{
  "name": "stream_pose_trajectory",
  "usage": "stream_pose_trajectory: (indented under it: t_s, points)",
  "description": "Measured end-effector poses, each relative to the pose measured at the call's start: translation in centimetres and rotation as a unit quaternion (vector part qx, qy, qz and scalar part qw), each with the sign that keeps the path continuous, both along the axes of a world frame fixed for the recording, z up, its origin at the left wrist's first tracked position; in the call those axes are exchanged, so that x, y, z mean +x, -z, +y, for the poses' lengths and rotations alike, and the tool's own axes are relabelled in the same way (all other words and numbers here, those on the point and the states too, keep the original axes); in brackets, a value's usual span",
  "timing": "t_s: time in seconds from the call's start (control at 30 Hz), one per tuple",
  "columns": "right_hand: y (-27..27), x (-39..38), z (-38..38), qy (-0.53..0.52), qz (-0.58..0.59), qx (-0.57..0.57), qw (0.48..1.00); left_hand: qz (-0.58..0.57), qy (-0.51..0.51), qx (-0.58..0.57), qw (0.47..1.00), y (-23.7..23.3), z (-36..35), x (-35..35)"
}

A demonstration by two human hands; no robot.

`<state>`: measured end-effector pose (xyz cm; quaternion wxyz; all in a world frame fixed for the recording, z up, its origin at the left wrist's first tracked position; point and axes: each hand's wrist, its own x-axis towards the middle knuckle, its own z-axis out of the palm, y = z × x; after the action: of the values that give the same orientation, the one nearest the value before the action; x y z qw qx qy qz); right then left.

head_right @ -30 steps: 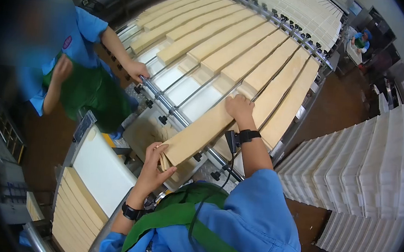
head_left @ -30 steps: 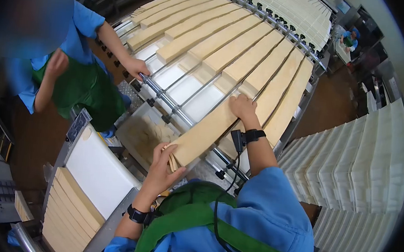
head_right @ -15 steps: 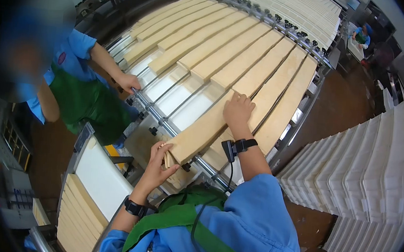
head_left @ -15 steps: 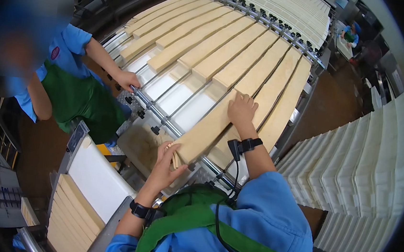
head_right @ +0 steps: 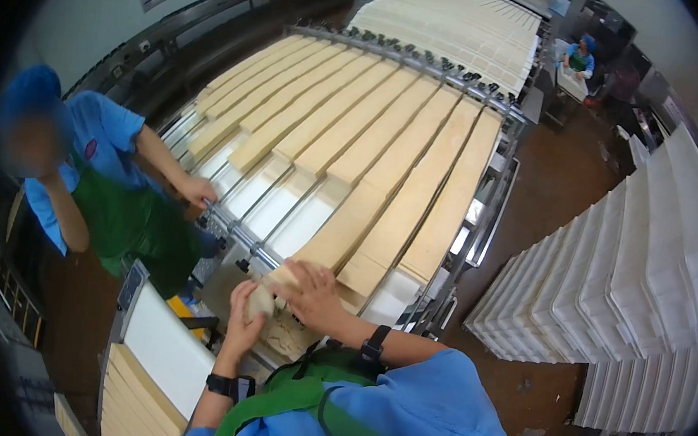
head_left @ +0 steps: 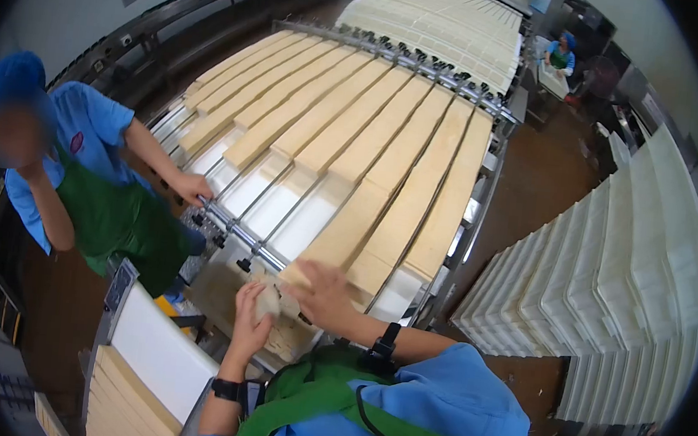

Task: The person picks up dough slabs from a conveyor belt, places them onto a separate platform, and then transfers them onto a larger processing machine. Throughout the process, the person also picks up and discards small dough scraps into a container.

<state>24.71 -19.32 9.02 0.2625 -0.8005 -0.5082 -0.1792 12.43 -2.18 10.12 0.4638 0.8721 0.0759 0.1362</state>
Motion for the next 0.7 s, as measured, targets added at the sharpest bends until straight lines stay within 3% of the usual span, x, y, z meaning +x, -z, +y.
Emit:
stream_pose_trajectory:
  t_s: [0.07,0.17,0.3,0.4,0.5,0.7]
  points:
    - [1.0,0.2,0.0,-0.017,-0.046,-0.003,0.999,-0.002,-0.058,-0.006,0.998,1.0,0.9,-1.9]
    - [0.4,0.5,-0.2,-0.033,-0.057,0.009,0.998,0.044,-0.123,0.071,0.989,2.9,1.4,-5.5]
    - [0.5,0.5,0.1,-0.031,-0.036,0.051,0.998,0.103,-0.108,0.114,0.982,9.1,2.8,-11.9]
    - [0.5,0.2,0.1,-0.028,-0.019,0.058,0.998,0.088,-0.097,0.191,0.973,9.0,1.8,-13.5]
    - [1.1,0.3,0.2,-0.036,0.009,0.066,0.997,0.051,-0.193,0.194,0.96,9.1,1.3,-12.9]
    - [1.1,0.2,0.1,-0.037,0.036,0.059,0.997,0.059,-0.224,0.187,0.955,9.2,1.2,-13.0]
